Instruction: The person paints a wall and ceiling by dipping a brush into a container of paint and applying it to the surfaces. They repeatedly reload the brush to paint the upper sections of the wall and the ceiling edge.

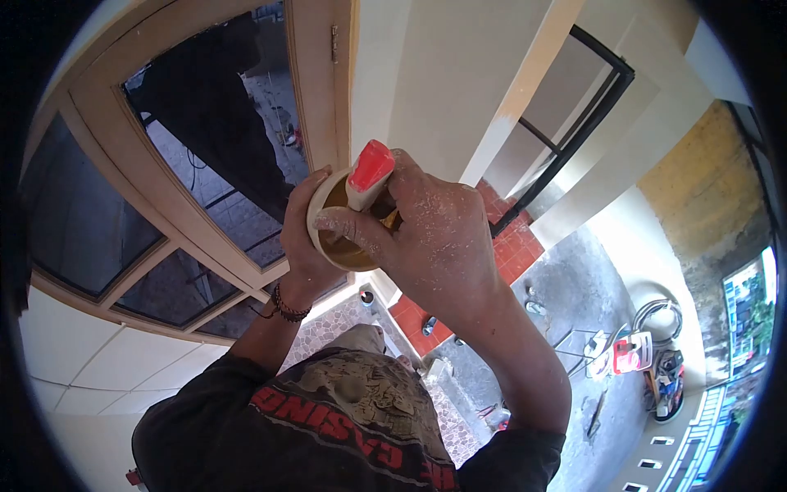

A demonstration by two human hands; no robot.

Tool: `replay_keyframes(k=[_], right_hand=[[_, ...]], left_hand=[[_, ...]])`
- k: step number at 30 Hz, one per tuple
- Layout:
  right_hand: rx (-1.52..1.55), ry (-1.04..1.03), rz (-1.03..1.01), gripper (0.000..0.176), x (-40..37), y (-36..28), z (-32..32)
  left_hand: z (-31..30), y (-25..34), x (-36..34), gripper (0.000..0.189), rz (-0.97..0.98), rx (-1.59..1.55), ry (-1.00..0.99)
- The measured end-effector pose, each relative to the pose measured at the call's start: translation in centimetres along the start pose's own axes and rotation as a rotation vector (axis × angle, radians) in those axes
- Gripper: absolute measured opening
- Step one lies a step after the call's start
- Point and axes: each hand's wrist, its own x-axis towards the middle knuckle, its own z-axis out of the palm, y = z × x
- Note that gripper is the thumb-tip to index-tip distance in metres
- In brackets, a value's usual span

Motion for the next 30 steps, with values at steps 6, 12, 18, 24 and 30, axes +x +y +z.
replay_keyframes(k=[6,12,18,24,30], right_hand=[[-0.041,-0.068,0.025,0.041,-0.2,-0.8,-1.3],[-0.066,-0.092,0.046,0.037,0.2,-0.9,-1.7],[-0.102,-0.149,0.098,0.037,0.3,-1.1,-2.0],[-0.122,-0.103,0.043,0.033,0.0,-0.4,-1.4],[0.01,-0.043,0.137,0.027,-0.1,-0.9,-2.0]], left_hand=[[-0.1,-0.3,0.5,0.081,0.073,-0.057,0.058],[-0.3,-0.5,0.7,0.078,0.163,0.029,0.033],[-0.4,-1.3,0.7,0.077,0.238,0.092,0.03],[-0.8,-1.7,1.2,0.075,0.303,0.166,0.044],[-1.1,-1.1,1.9,0.079,0.173,0.148,0.026]])
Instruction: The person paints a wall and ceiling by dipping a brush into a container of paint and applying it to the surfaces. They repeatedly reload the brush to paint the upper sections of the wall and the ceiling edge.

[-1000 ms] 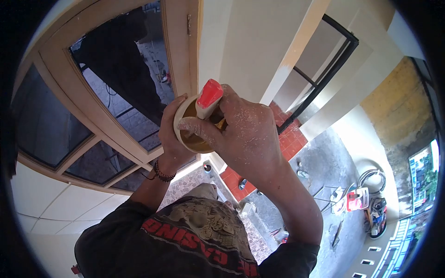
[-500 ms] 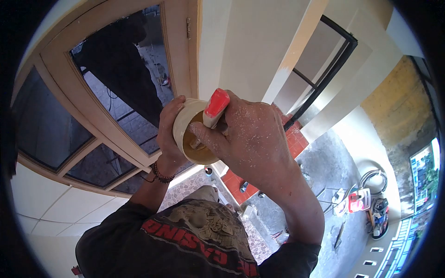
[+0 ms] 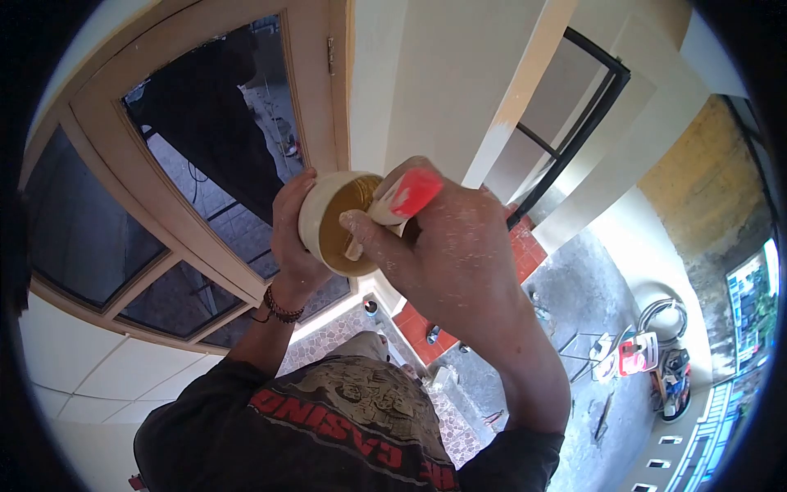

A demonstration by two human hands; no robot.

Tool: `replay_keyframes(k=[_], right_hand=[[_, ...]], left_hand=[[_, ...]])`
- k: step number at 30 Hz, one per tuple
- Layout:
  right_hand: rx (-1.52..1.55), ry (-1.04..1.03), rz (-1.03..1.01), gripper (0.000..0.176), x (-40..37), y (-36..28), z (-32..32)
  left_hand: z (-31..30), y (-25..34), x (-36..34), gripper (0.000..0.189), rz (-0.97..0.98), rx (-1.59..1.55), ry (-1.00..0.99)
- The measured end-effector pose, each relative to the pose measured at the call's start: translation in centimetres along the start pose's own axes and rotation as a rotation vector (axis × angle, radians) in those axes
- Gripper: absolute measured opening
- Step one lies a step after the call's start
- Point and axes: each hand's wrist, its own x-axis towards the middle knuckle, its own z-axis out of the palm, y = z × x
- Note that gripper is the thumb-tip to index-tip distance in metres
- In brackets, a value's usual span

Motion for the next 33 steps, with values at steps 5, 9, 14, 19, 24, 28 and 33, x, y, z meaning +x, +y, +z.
replay_keyframes(k=[5,9,14,19,24,28,33], right_hand=[[0.069,0.037,-0.189,0.019,0.0,0.1,-1.0],[-0.163,-0.09,-0.369,0.023,0.4,0.5,-1.6],[-0.355,-0.117,-0.525,0.025,-0.5,0.7,-1.5],[-0.363,-0.052,-0.645,0.022,-1.0,1.7,-1.0],[-0.373,0.015,-0.747,0.02,-1.3,2.7,-0.4],[-0.441,0.049,-0.785,0.02,-1.4,3.0,0.0],[-0.204,-0.026,-0.541,0.021,-0.9,2.4,-1.2]], left_hand=[[-0.2,0.1,-1.1,0.082,-0.18,-0.135,-0.154],[-0.4,1.0,-0.7,0.08,-0.39,-0.422,-0.331],[-0.9,1.2,0.2,0.079,-0.466,-0.59,-0.442],[-1.2,1.1,0.5,0.08,-0.444,-0.567,-0.508],[-1.2,1.0,0.6,0.078,-0.446,-0.565,-0.502],[-1.2,0.8,0.7,0.077,-0.44,-0.551,-0.492],[-1.6,0.8,1.0,0.076,-0.459,-0.507,-0.523]])
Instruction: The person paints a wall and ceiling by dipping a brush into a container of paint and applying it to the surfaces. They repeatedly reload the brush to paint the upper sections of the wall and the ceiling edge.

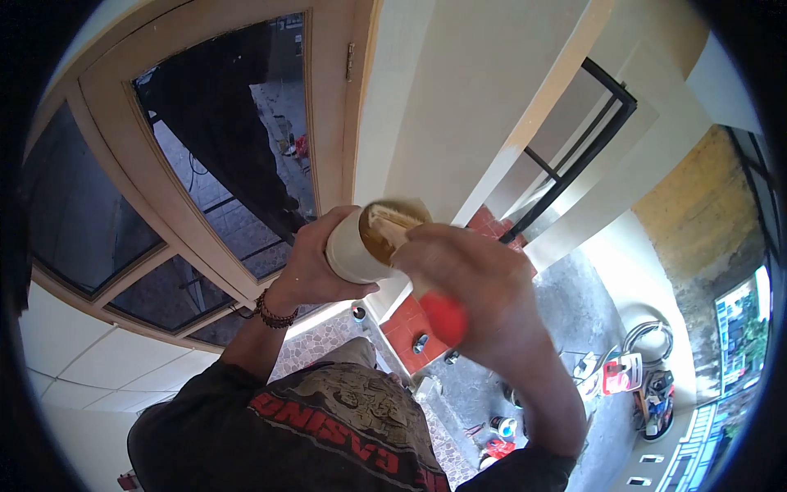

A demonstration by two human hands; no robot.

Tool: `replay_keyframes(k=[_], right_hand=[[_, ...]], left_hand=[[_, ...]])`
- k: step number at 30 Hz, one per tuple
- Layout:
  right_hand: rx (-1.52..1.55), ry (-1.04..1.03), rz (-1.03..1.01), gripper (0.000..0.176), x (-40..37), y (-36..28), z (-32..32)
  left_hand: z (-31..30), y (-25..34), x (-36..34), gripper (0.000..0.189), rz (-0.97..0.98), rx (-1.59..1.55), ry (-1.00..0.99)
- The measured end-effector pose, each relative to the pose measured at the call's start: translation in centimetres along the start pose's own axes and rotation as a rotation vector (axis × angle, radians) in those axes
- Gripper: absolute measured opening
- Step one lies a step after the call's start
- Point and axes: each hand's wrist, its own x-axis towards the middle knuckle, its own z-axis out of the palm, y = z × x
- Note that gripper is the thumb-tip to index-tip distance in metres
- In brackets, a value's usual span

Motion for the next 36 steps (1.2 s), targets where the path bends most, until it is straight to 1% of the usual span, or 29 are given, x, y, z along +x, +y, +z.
replay_keyframes(k=[1,2,3,5,6,7,9,10,13,15,17,18,19,21,23,25,29,31,32,34,35,36], right_hand=[[0.184,-0.012,0.121,0.021,0.2,0.1,-0.6],[0.394,-0.019,0.335,0.02,0.3,0.0,-1.1],[0.392,-0.017,0.336,0.02,0.4,0.2,-1.2],[0.737,-0.02,0.491,0.019,0.8,1.1,-1.3],[0.853,-0.046,0.543,0.023,0.9,1.9,-1.1],[0.847,-0.038,0.543,0.023,0.4,2.2,-0.6],[1.127,-0.023,0.664,0.03,0.3,3.5,0.0],[1.163,-0.012,0.673,0.029,0.1,4.0,0.5],[1.246,0.007,0.713,0.026,-0.4,3.8,1.4],[1.277,-0.002,0.679,0.024,-0.4,3.5,1.6],[1.269,-0.035,0.642,0.023,-0.6,3.6,1.7],[1.241,-0.033,0.624,0.022,-0.4,3.3,1.5],[1.229,-0.024,0.598,0.022,-0.7,3.5,1.3],[1.227,-0.035,0.601,0.021,-1.0,3.5,1.3],[1.221,-0.013,0.594,0.02,-1.2,3.7,1.4],[1.238,-0.022,0.581,0.02,-1.7,3.7,1.2],[1.233,0.013,0.573,0.02,-1.8,3.0,0.8],[1.228,0.035,0.599,0.021,-1.9,2.8,0.8],[1.171,0.055,0.593,0.022,-1.9,2.4,0.5],[1.216,0.075,0.608,0.023,-2.0,2.1,0.1],[1.219,0.095,0.617,0.024,-2.2,1.8,-0.3],[1.221,0.101,0.619,0.025,-2.3,1.8,-0.4]], left_hand=[[0.1,-0.2,0.0,0.076,0.0,-0.001,0.003],[0.3,-0.4,-0.1,0.077,0.012,0.023,0.016],[0.5,-0.6,-0.1,0.077,0.025,0.047,0.027],[0.6,-0.9,0.1,0.079,0.04,0.036,0.029],[0.6,-1.1,0.2,0.08,0.057,0.027,0.037],[0.5,-1.2,-0.1,0.08,0.065,0.026,0.031],[0.2,-1.5,-0.5,0.081,0.079,0.103,0.033],[0.1,-1.7,-0.5,0.082,0.059,0.108,0.015],[0.6,-2.8,-1.1,0.083,0.058,0.044,-0.006],[0.5,-2.9,-1.0,0.084,0.041,-0.028,-0.069],[0.6,-2.7,-1.3,0.083,0.042,-0.104,-0.038],[0.2,-1.2,-1.0,0.081,0.059,-0.016,-0.043],[0.6,-1.3,-0.6,0.081,0.085,-0.004,-0.041],[0.6,-1.5,-0.7,0.081,0.033,-0.079,-0.082],[0.6,-1.5,-0.6,0.082,0.052,-0.06,-0.096],[0.8,-1.5,-0.5,0.09,0.022,-0.044,-0.136],[1.0,-2.0,-0.4,0.093,0.013,-0.045,-0.151],[1.2,-2.4,-0.6,0.084,0.058,-0.042,-0.087],[1.2,-2.9,-0.4,0.086,0.086,-0.051,-0.095],[0.9,-2.3,-0.2,0.089,0.092,0.042,-0.103],[1.0,-1.7,-0.2,0.089,0.13,0.071,-0.09],[0.9,-1.8,0.0,0.089,0.12,0.041,-0.102]])
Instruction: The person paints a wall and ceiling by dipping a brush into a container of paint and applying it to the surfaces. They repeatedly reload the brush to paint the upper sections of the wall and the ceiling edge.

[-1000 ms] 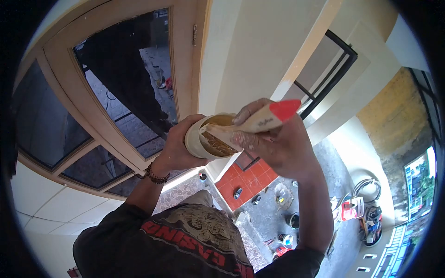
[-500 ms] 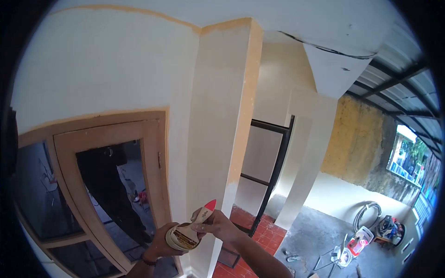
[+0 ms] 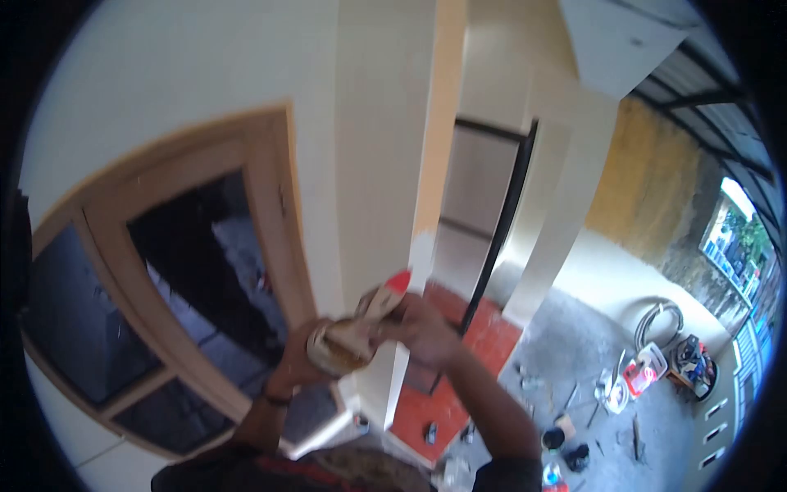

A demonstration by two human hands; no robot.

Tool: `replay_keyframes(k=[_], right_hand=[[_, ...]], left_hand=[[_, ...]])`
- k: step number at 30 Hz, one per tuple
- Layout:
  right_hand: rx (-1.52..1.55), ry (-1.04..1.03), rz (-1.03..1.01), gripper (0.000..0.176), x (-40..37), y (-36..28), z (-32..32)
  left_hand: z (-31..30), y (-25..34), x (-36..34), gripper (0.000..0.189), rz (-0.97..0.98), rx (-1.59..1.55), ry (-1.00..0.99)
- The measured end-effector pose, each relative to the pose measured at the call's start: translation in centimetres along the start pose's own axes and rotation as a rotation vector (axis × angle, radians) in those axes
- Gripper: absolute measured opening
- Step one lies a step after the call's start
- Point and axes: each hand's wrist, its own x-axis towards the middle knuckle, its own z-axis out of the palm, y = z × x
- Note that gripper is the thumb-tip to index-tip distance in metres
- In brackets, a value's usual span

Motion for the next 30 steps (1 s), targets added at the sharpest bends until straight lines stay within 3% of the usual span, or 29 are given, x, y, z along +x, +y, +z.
replay_keyframes(k=[4,7,11,13,26,30], right_hand=[[-0.25,0.093,-0.171,0.024,-1.7,-1.1,-0.3],[-0.799,0.031,-0.479,0.027,-2.5,-0.2,-0.5],[-1.031,0.09,-0.588,0.03,-3.1,0.1,0.8],[-1.175,0.081,-0.741,0.033,-3.0,0.3,1.2],[-1.241,0.095,-0.798,0.027,-3.6,-0.2,1.5],[-0.801,0.137,-0.553,0.02,-3.9,-0.7,-0.3]], left_hand=[[0.3,1.8,0.7,0.087,0.001,0.051,0.025],[1.0,2.8,1.2,0.088,-0.086,-0.132,-0.054],[1.7,2.8,1.4,0.087,-0.086,-0.207,-0.108],[1.8,3.0,1.4,0.086,-0.096,-0.24,-0.118],[1.3,2.9,1.2,0.086,-0.063,-0.237,-0.132],[1.4,2.7,1.2,0.084,-0.032,-0.025,-0.092]])
